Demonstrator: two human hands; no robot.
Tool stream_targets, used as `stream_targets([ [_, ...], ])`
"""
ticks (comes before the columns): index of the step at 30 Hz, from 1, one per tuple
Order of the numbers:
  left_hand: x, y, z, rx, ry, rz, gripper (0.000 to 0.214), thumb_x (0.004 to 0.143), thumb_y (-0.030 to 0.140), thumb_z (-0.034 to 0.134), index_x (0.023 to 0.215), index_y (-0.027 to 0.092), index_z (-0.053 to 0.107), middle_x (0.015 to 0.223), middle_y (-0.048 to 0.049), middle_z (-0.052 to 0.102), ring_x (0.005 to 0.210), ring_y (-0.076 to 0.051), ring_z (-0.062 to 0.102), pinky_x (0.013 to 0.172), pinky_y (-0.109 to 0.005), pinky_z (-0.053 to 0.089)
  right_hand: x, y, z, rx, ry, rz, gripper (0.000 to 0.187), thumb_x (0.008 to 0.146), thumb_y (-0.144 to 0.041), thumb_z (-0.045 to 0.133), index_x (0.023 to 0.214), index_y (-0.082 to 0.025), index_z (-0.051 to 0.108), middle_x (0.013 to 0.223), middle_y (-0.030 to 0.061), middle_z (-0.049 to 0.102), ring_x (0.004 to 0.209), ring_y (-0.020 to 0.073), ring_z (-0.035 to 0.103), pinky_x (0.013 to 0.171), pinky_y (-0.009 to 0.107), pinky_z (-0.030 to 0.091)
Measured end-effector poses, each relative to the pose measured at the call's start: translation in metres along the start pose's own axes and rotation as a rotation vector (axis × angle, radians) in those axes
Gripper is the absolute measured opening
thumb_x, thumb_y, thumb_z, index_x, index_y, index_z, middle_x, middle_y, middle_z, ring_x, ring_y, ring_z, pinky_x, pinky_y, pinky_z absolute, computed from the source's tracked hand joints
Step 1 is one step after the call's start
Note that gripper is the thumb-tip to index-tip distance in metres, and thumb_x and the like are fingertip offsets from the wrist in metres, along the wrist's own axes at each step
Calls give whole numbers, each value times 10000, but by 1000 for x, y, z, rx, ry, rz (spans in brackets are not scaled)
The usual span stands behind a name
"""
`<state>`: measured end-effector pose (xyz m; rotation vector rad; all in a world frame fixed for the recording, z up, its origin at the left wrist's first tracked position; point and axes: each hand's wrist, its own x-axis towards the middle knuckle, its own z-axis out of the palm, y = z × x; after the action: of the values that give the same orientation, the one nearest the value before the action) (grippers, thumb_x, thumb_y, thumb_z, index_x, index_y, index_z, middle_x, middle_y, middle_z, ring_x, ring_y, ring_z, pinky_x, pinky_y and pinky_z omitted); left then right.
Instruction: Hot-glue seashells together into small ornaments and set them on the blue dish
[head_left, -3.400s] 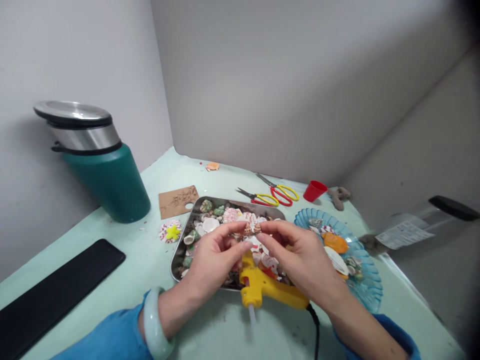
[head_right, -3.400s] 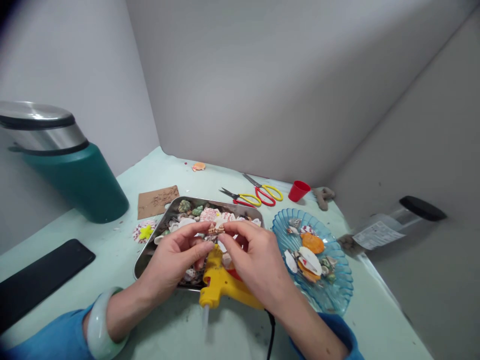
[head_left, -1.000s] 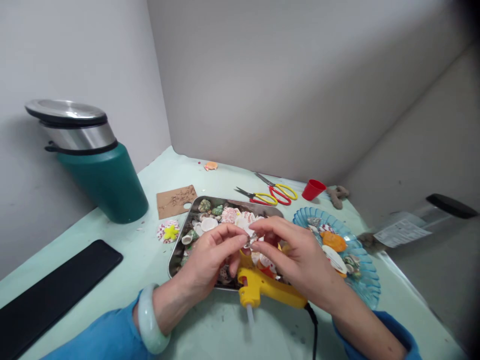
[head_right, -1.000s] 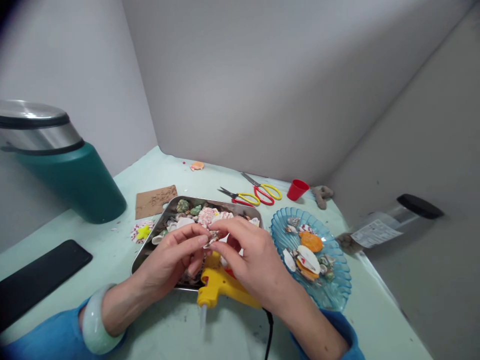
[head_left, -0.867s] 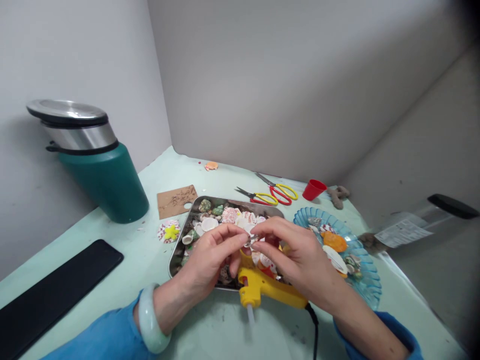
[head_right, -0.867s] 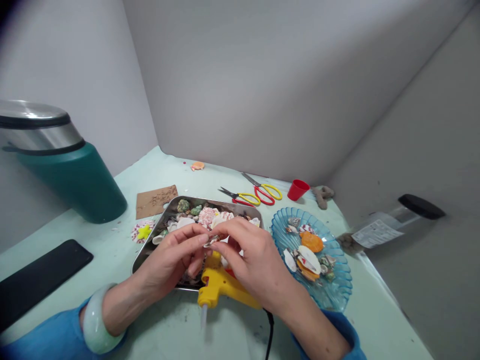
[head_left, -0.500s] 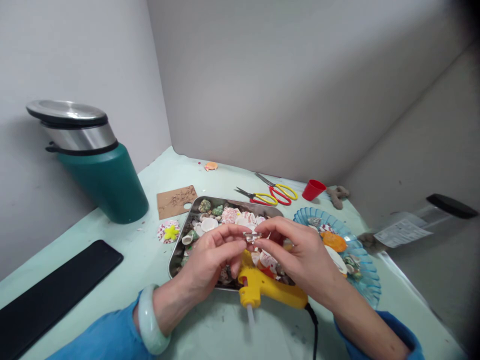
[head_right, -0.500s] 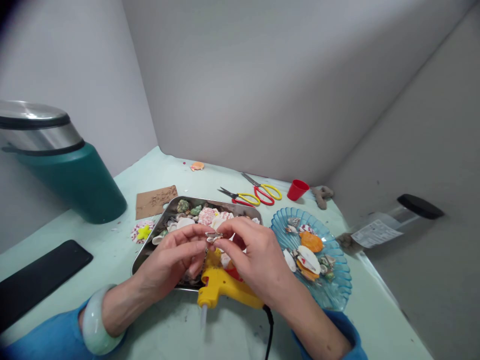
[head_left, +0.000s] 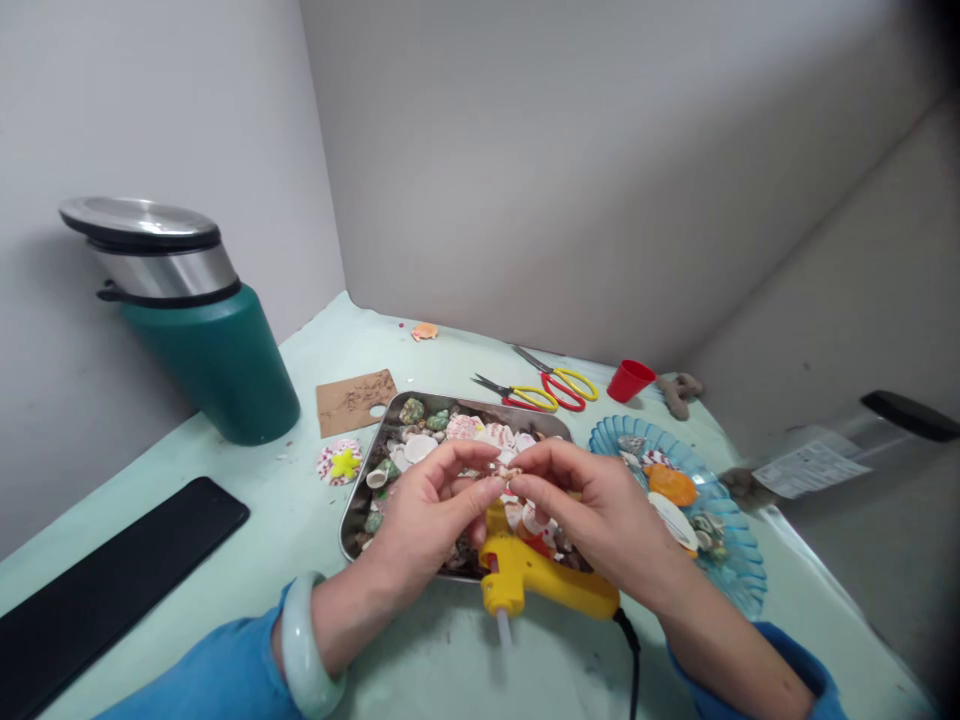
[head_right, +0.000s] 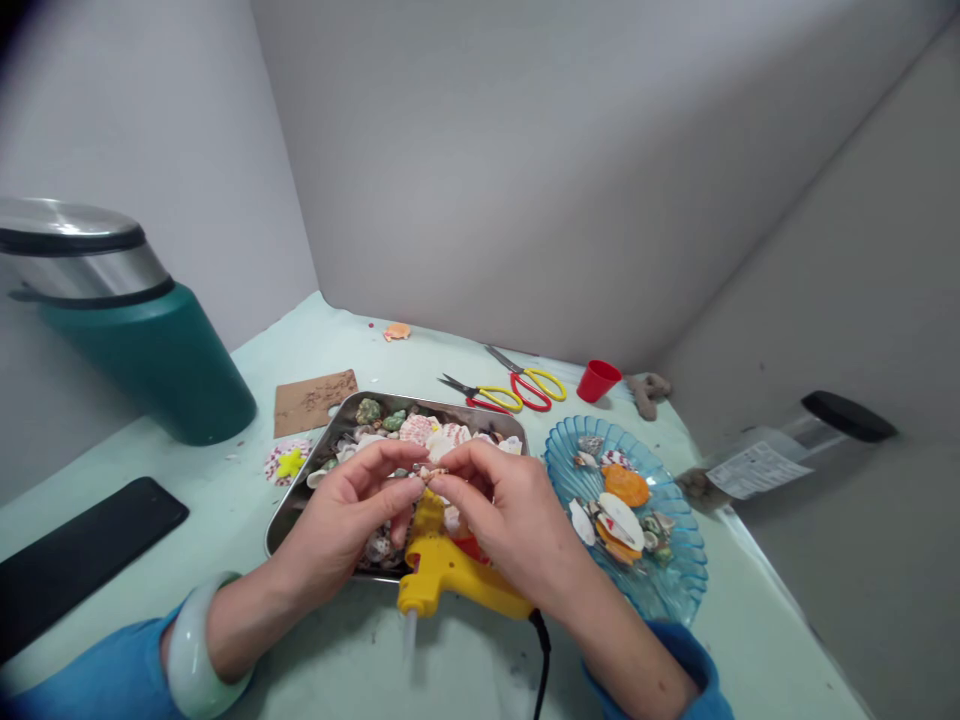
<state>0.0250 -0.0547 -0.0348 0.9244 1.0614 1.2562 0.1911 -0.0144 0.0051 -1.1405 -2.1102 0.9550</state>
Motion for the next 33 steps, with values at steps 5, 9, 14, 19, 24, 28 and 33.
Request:
stream_targets([
  [5,0,1,1,55,21,-3,308,749,369,697,955,149,634,468,58,511,436,-84,470,459,-198,427,0,2,2,44,-25,61,143,879,-303,570,822,-193,641,661,-32,620,552,105,550,529,212,435],
  [9,1,1,1,72,33,-38,313,754,385,696,949,145,643,454,59,507,428,-78,457,458,-187,395,-1,4,4,11,-9,81,166,882,-319,563,814,-195,650,639,-32,618,539,106,556,512,208,430],
  [14,4,-2,-2,52,17,-33,317,767,411,694,927,142,644,459,54,520,436,-65,430,475,-177,337,0,5,5,52,-26,81,226,921,-353,513,859,-198,666,569,-46,584,488,100,540,492,208,424],
  [19,7,-2,-4,-26,-26,-55,297,810,429,649,801,132,638,442,39,514,448,-62,395,504,-185,315,2,7,5,15,8,65,204,920,-340,521,929,-212,679,630,-38,623,529,102,553,529,213,429],
  [24,5,-1,-4,-52,-43,-58,283,809,413,655,780,133,630,437,44,502,446,-63,389,504,-191,305,2,11,8,-24,37,48,134,890,-316,569,897,-223,665,721,-32,659,571,105,539,544,220,416],
  [28,5,-2,-5,-47,-34,-59,285,807,415,659,769,135,627,438,43,501,451,-63,384,503,-191,298,-1,10,9,-52,60,50,137,896,-317,559,852,-226,652,662,-46,627,550,100,526,528,216,400],
  [33,5,-2,-5,-53,-41,-63,301,806,425,660,854,128,652,441,43,507,449,-61,385,498,-189,294,-2,7,11,-80,76,57,149,896,-335,549,851,-217,627,630,-42,628,535,111,547,513,225,399],
])
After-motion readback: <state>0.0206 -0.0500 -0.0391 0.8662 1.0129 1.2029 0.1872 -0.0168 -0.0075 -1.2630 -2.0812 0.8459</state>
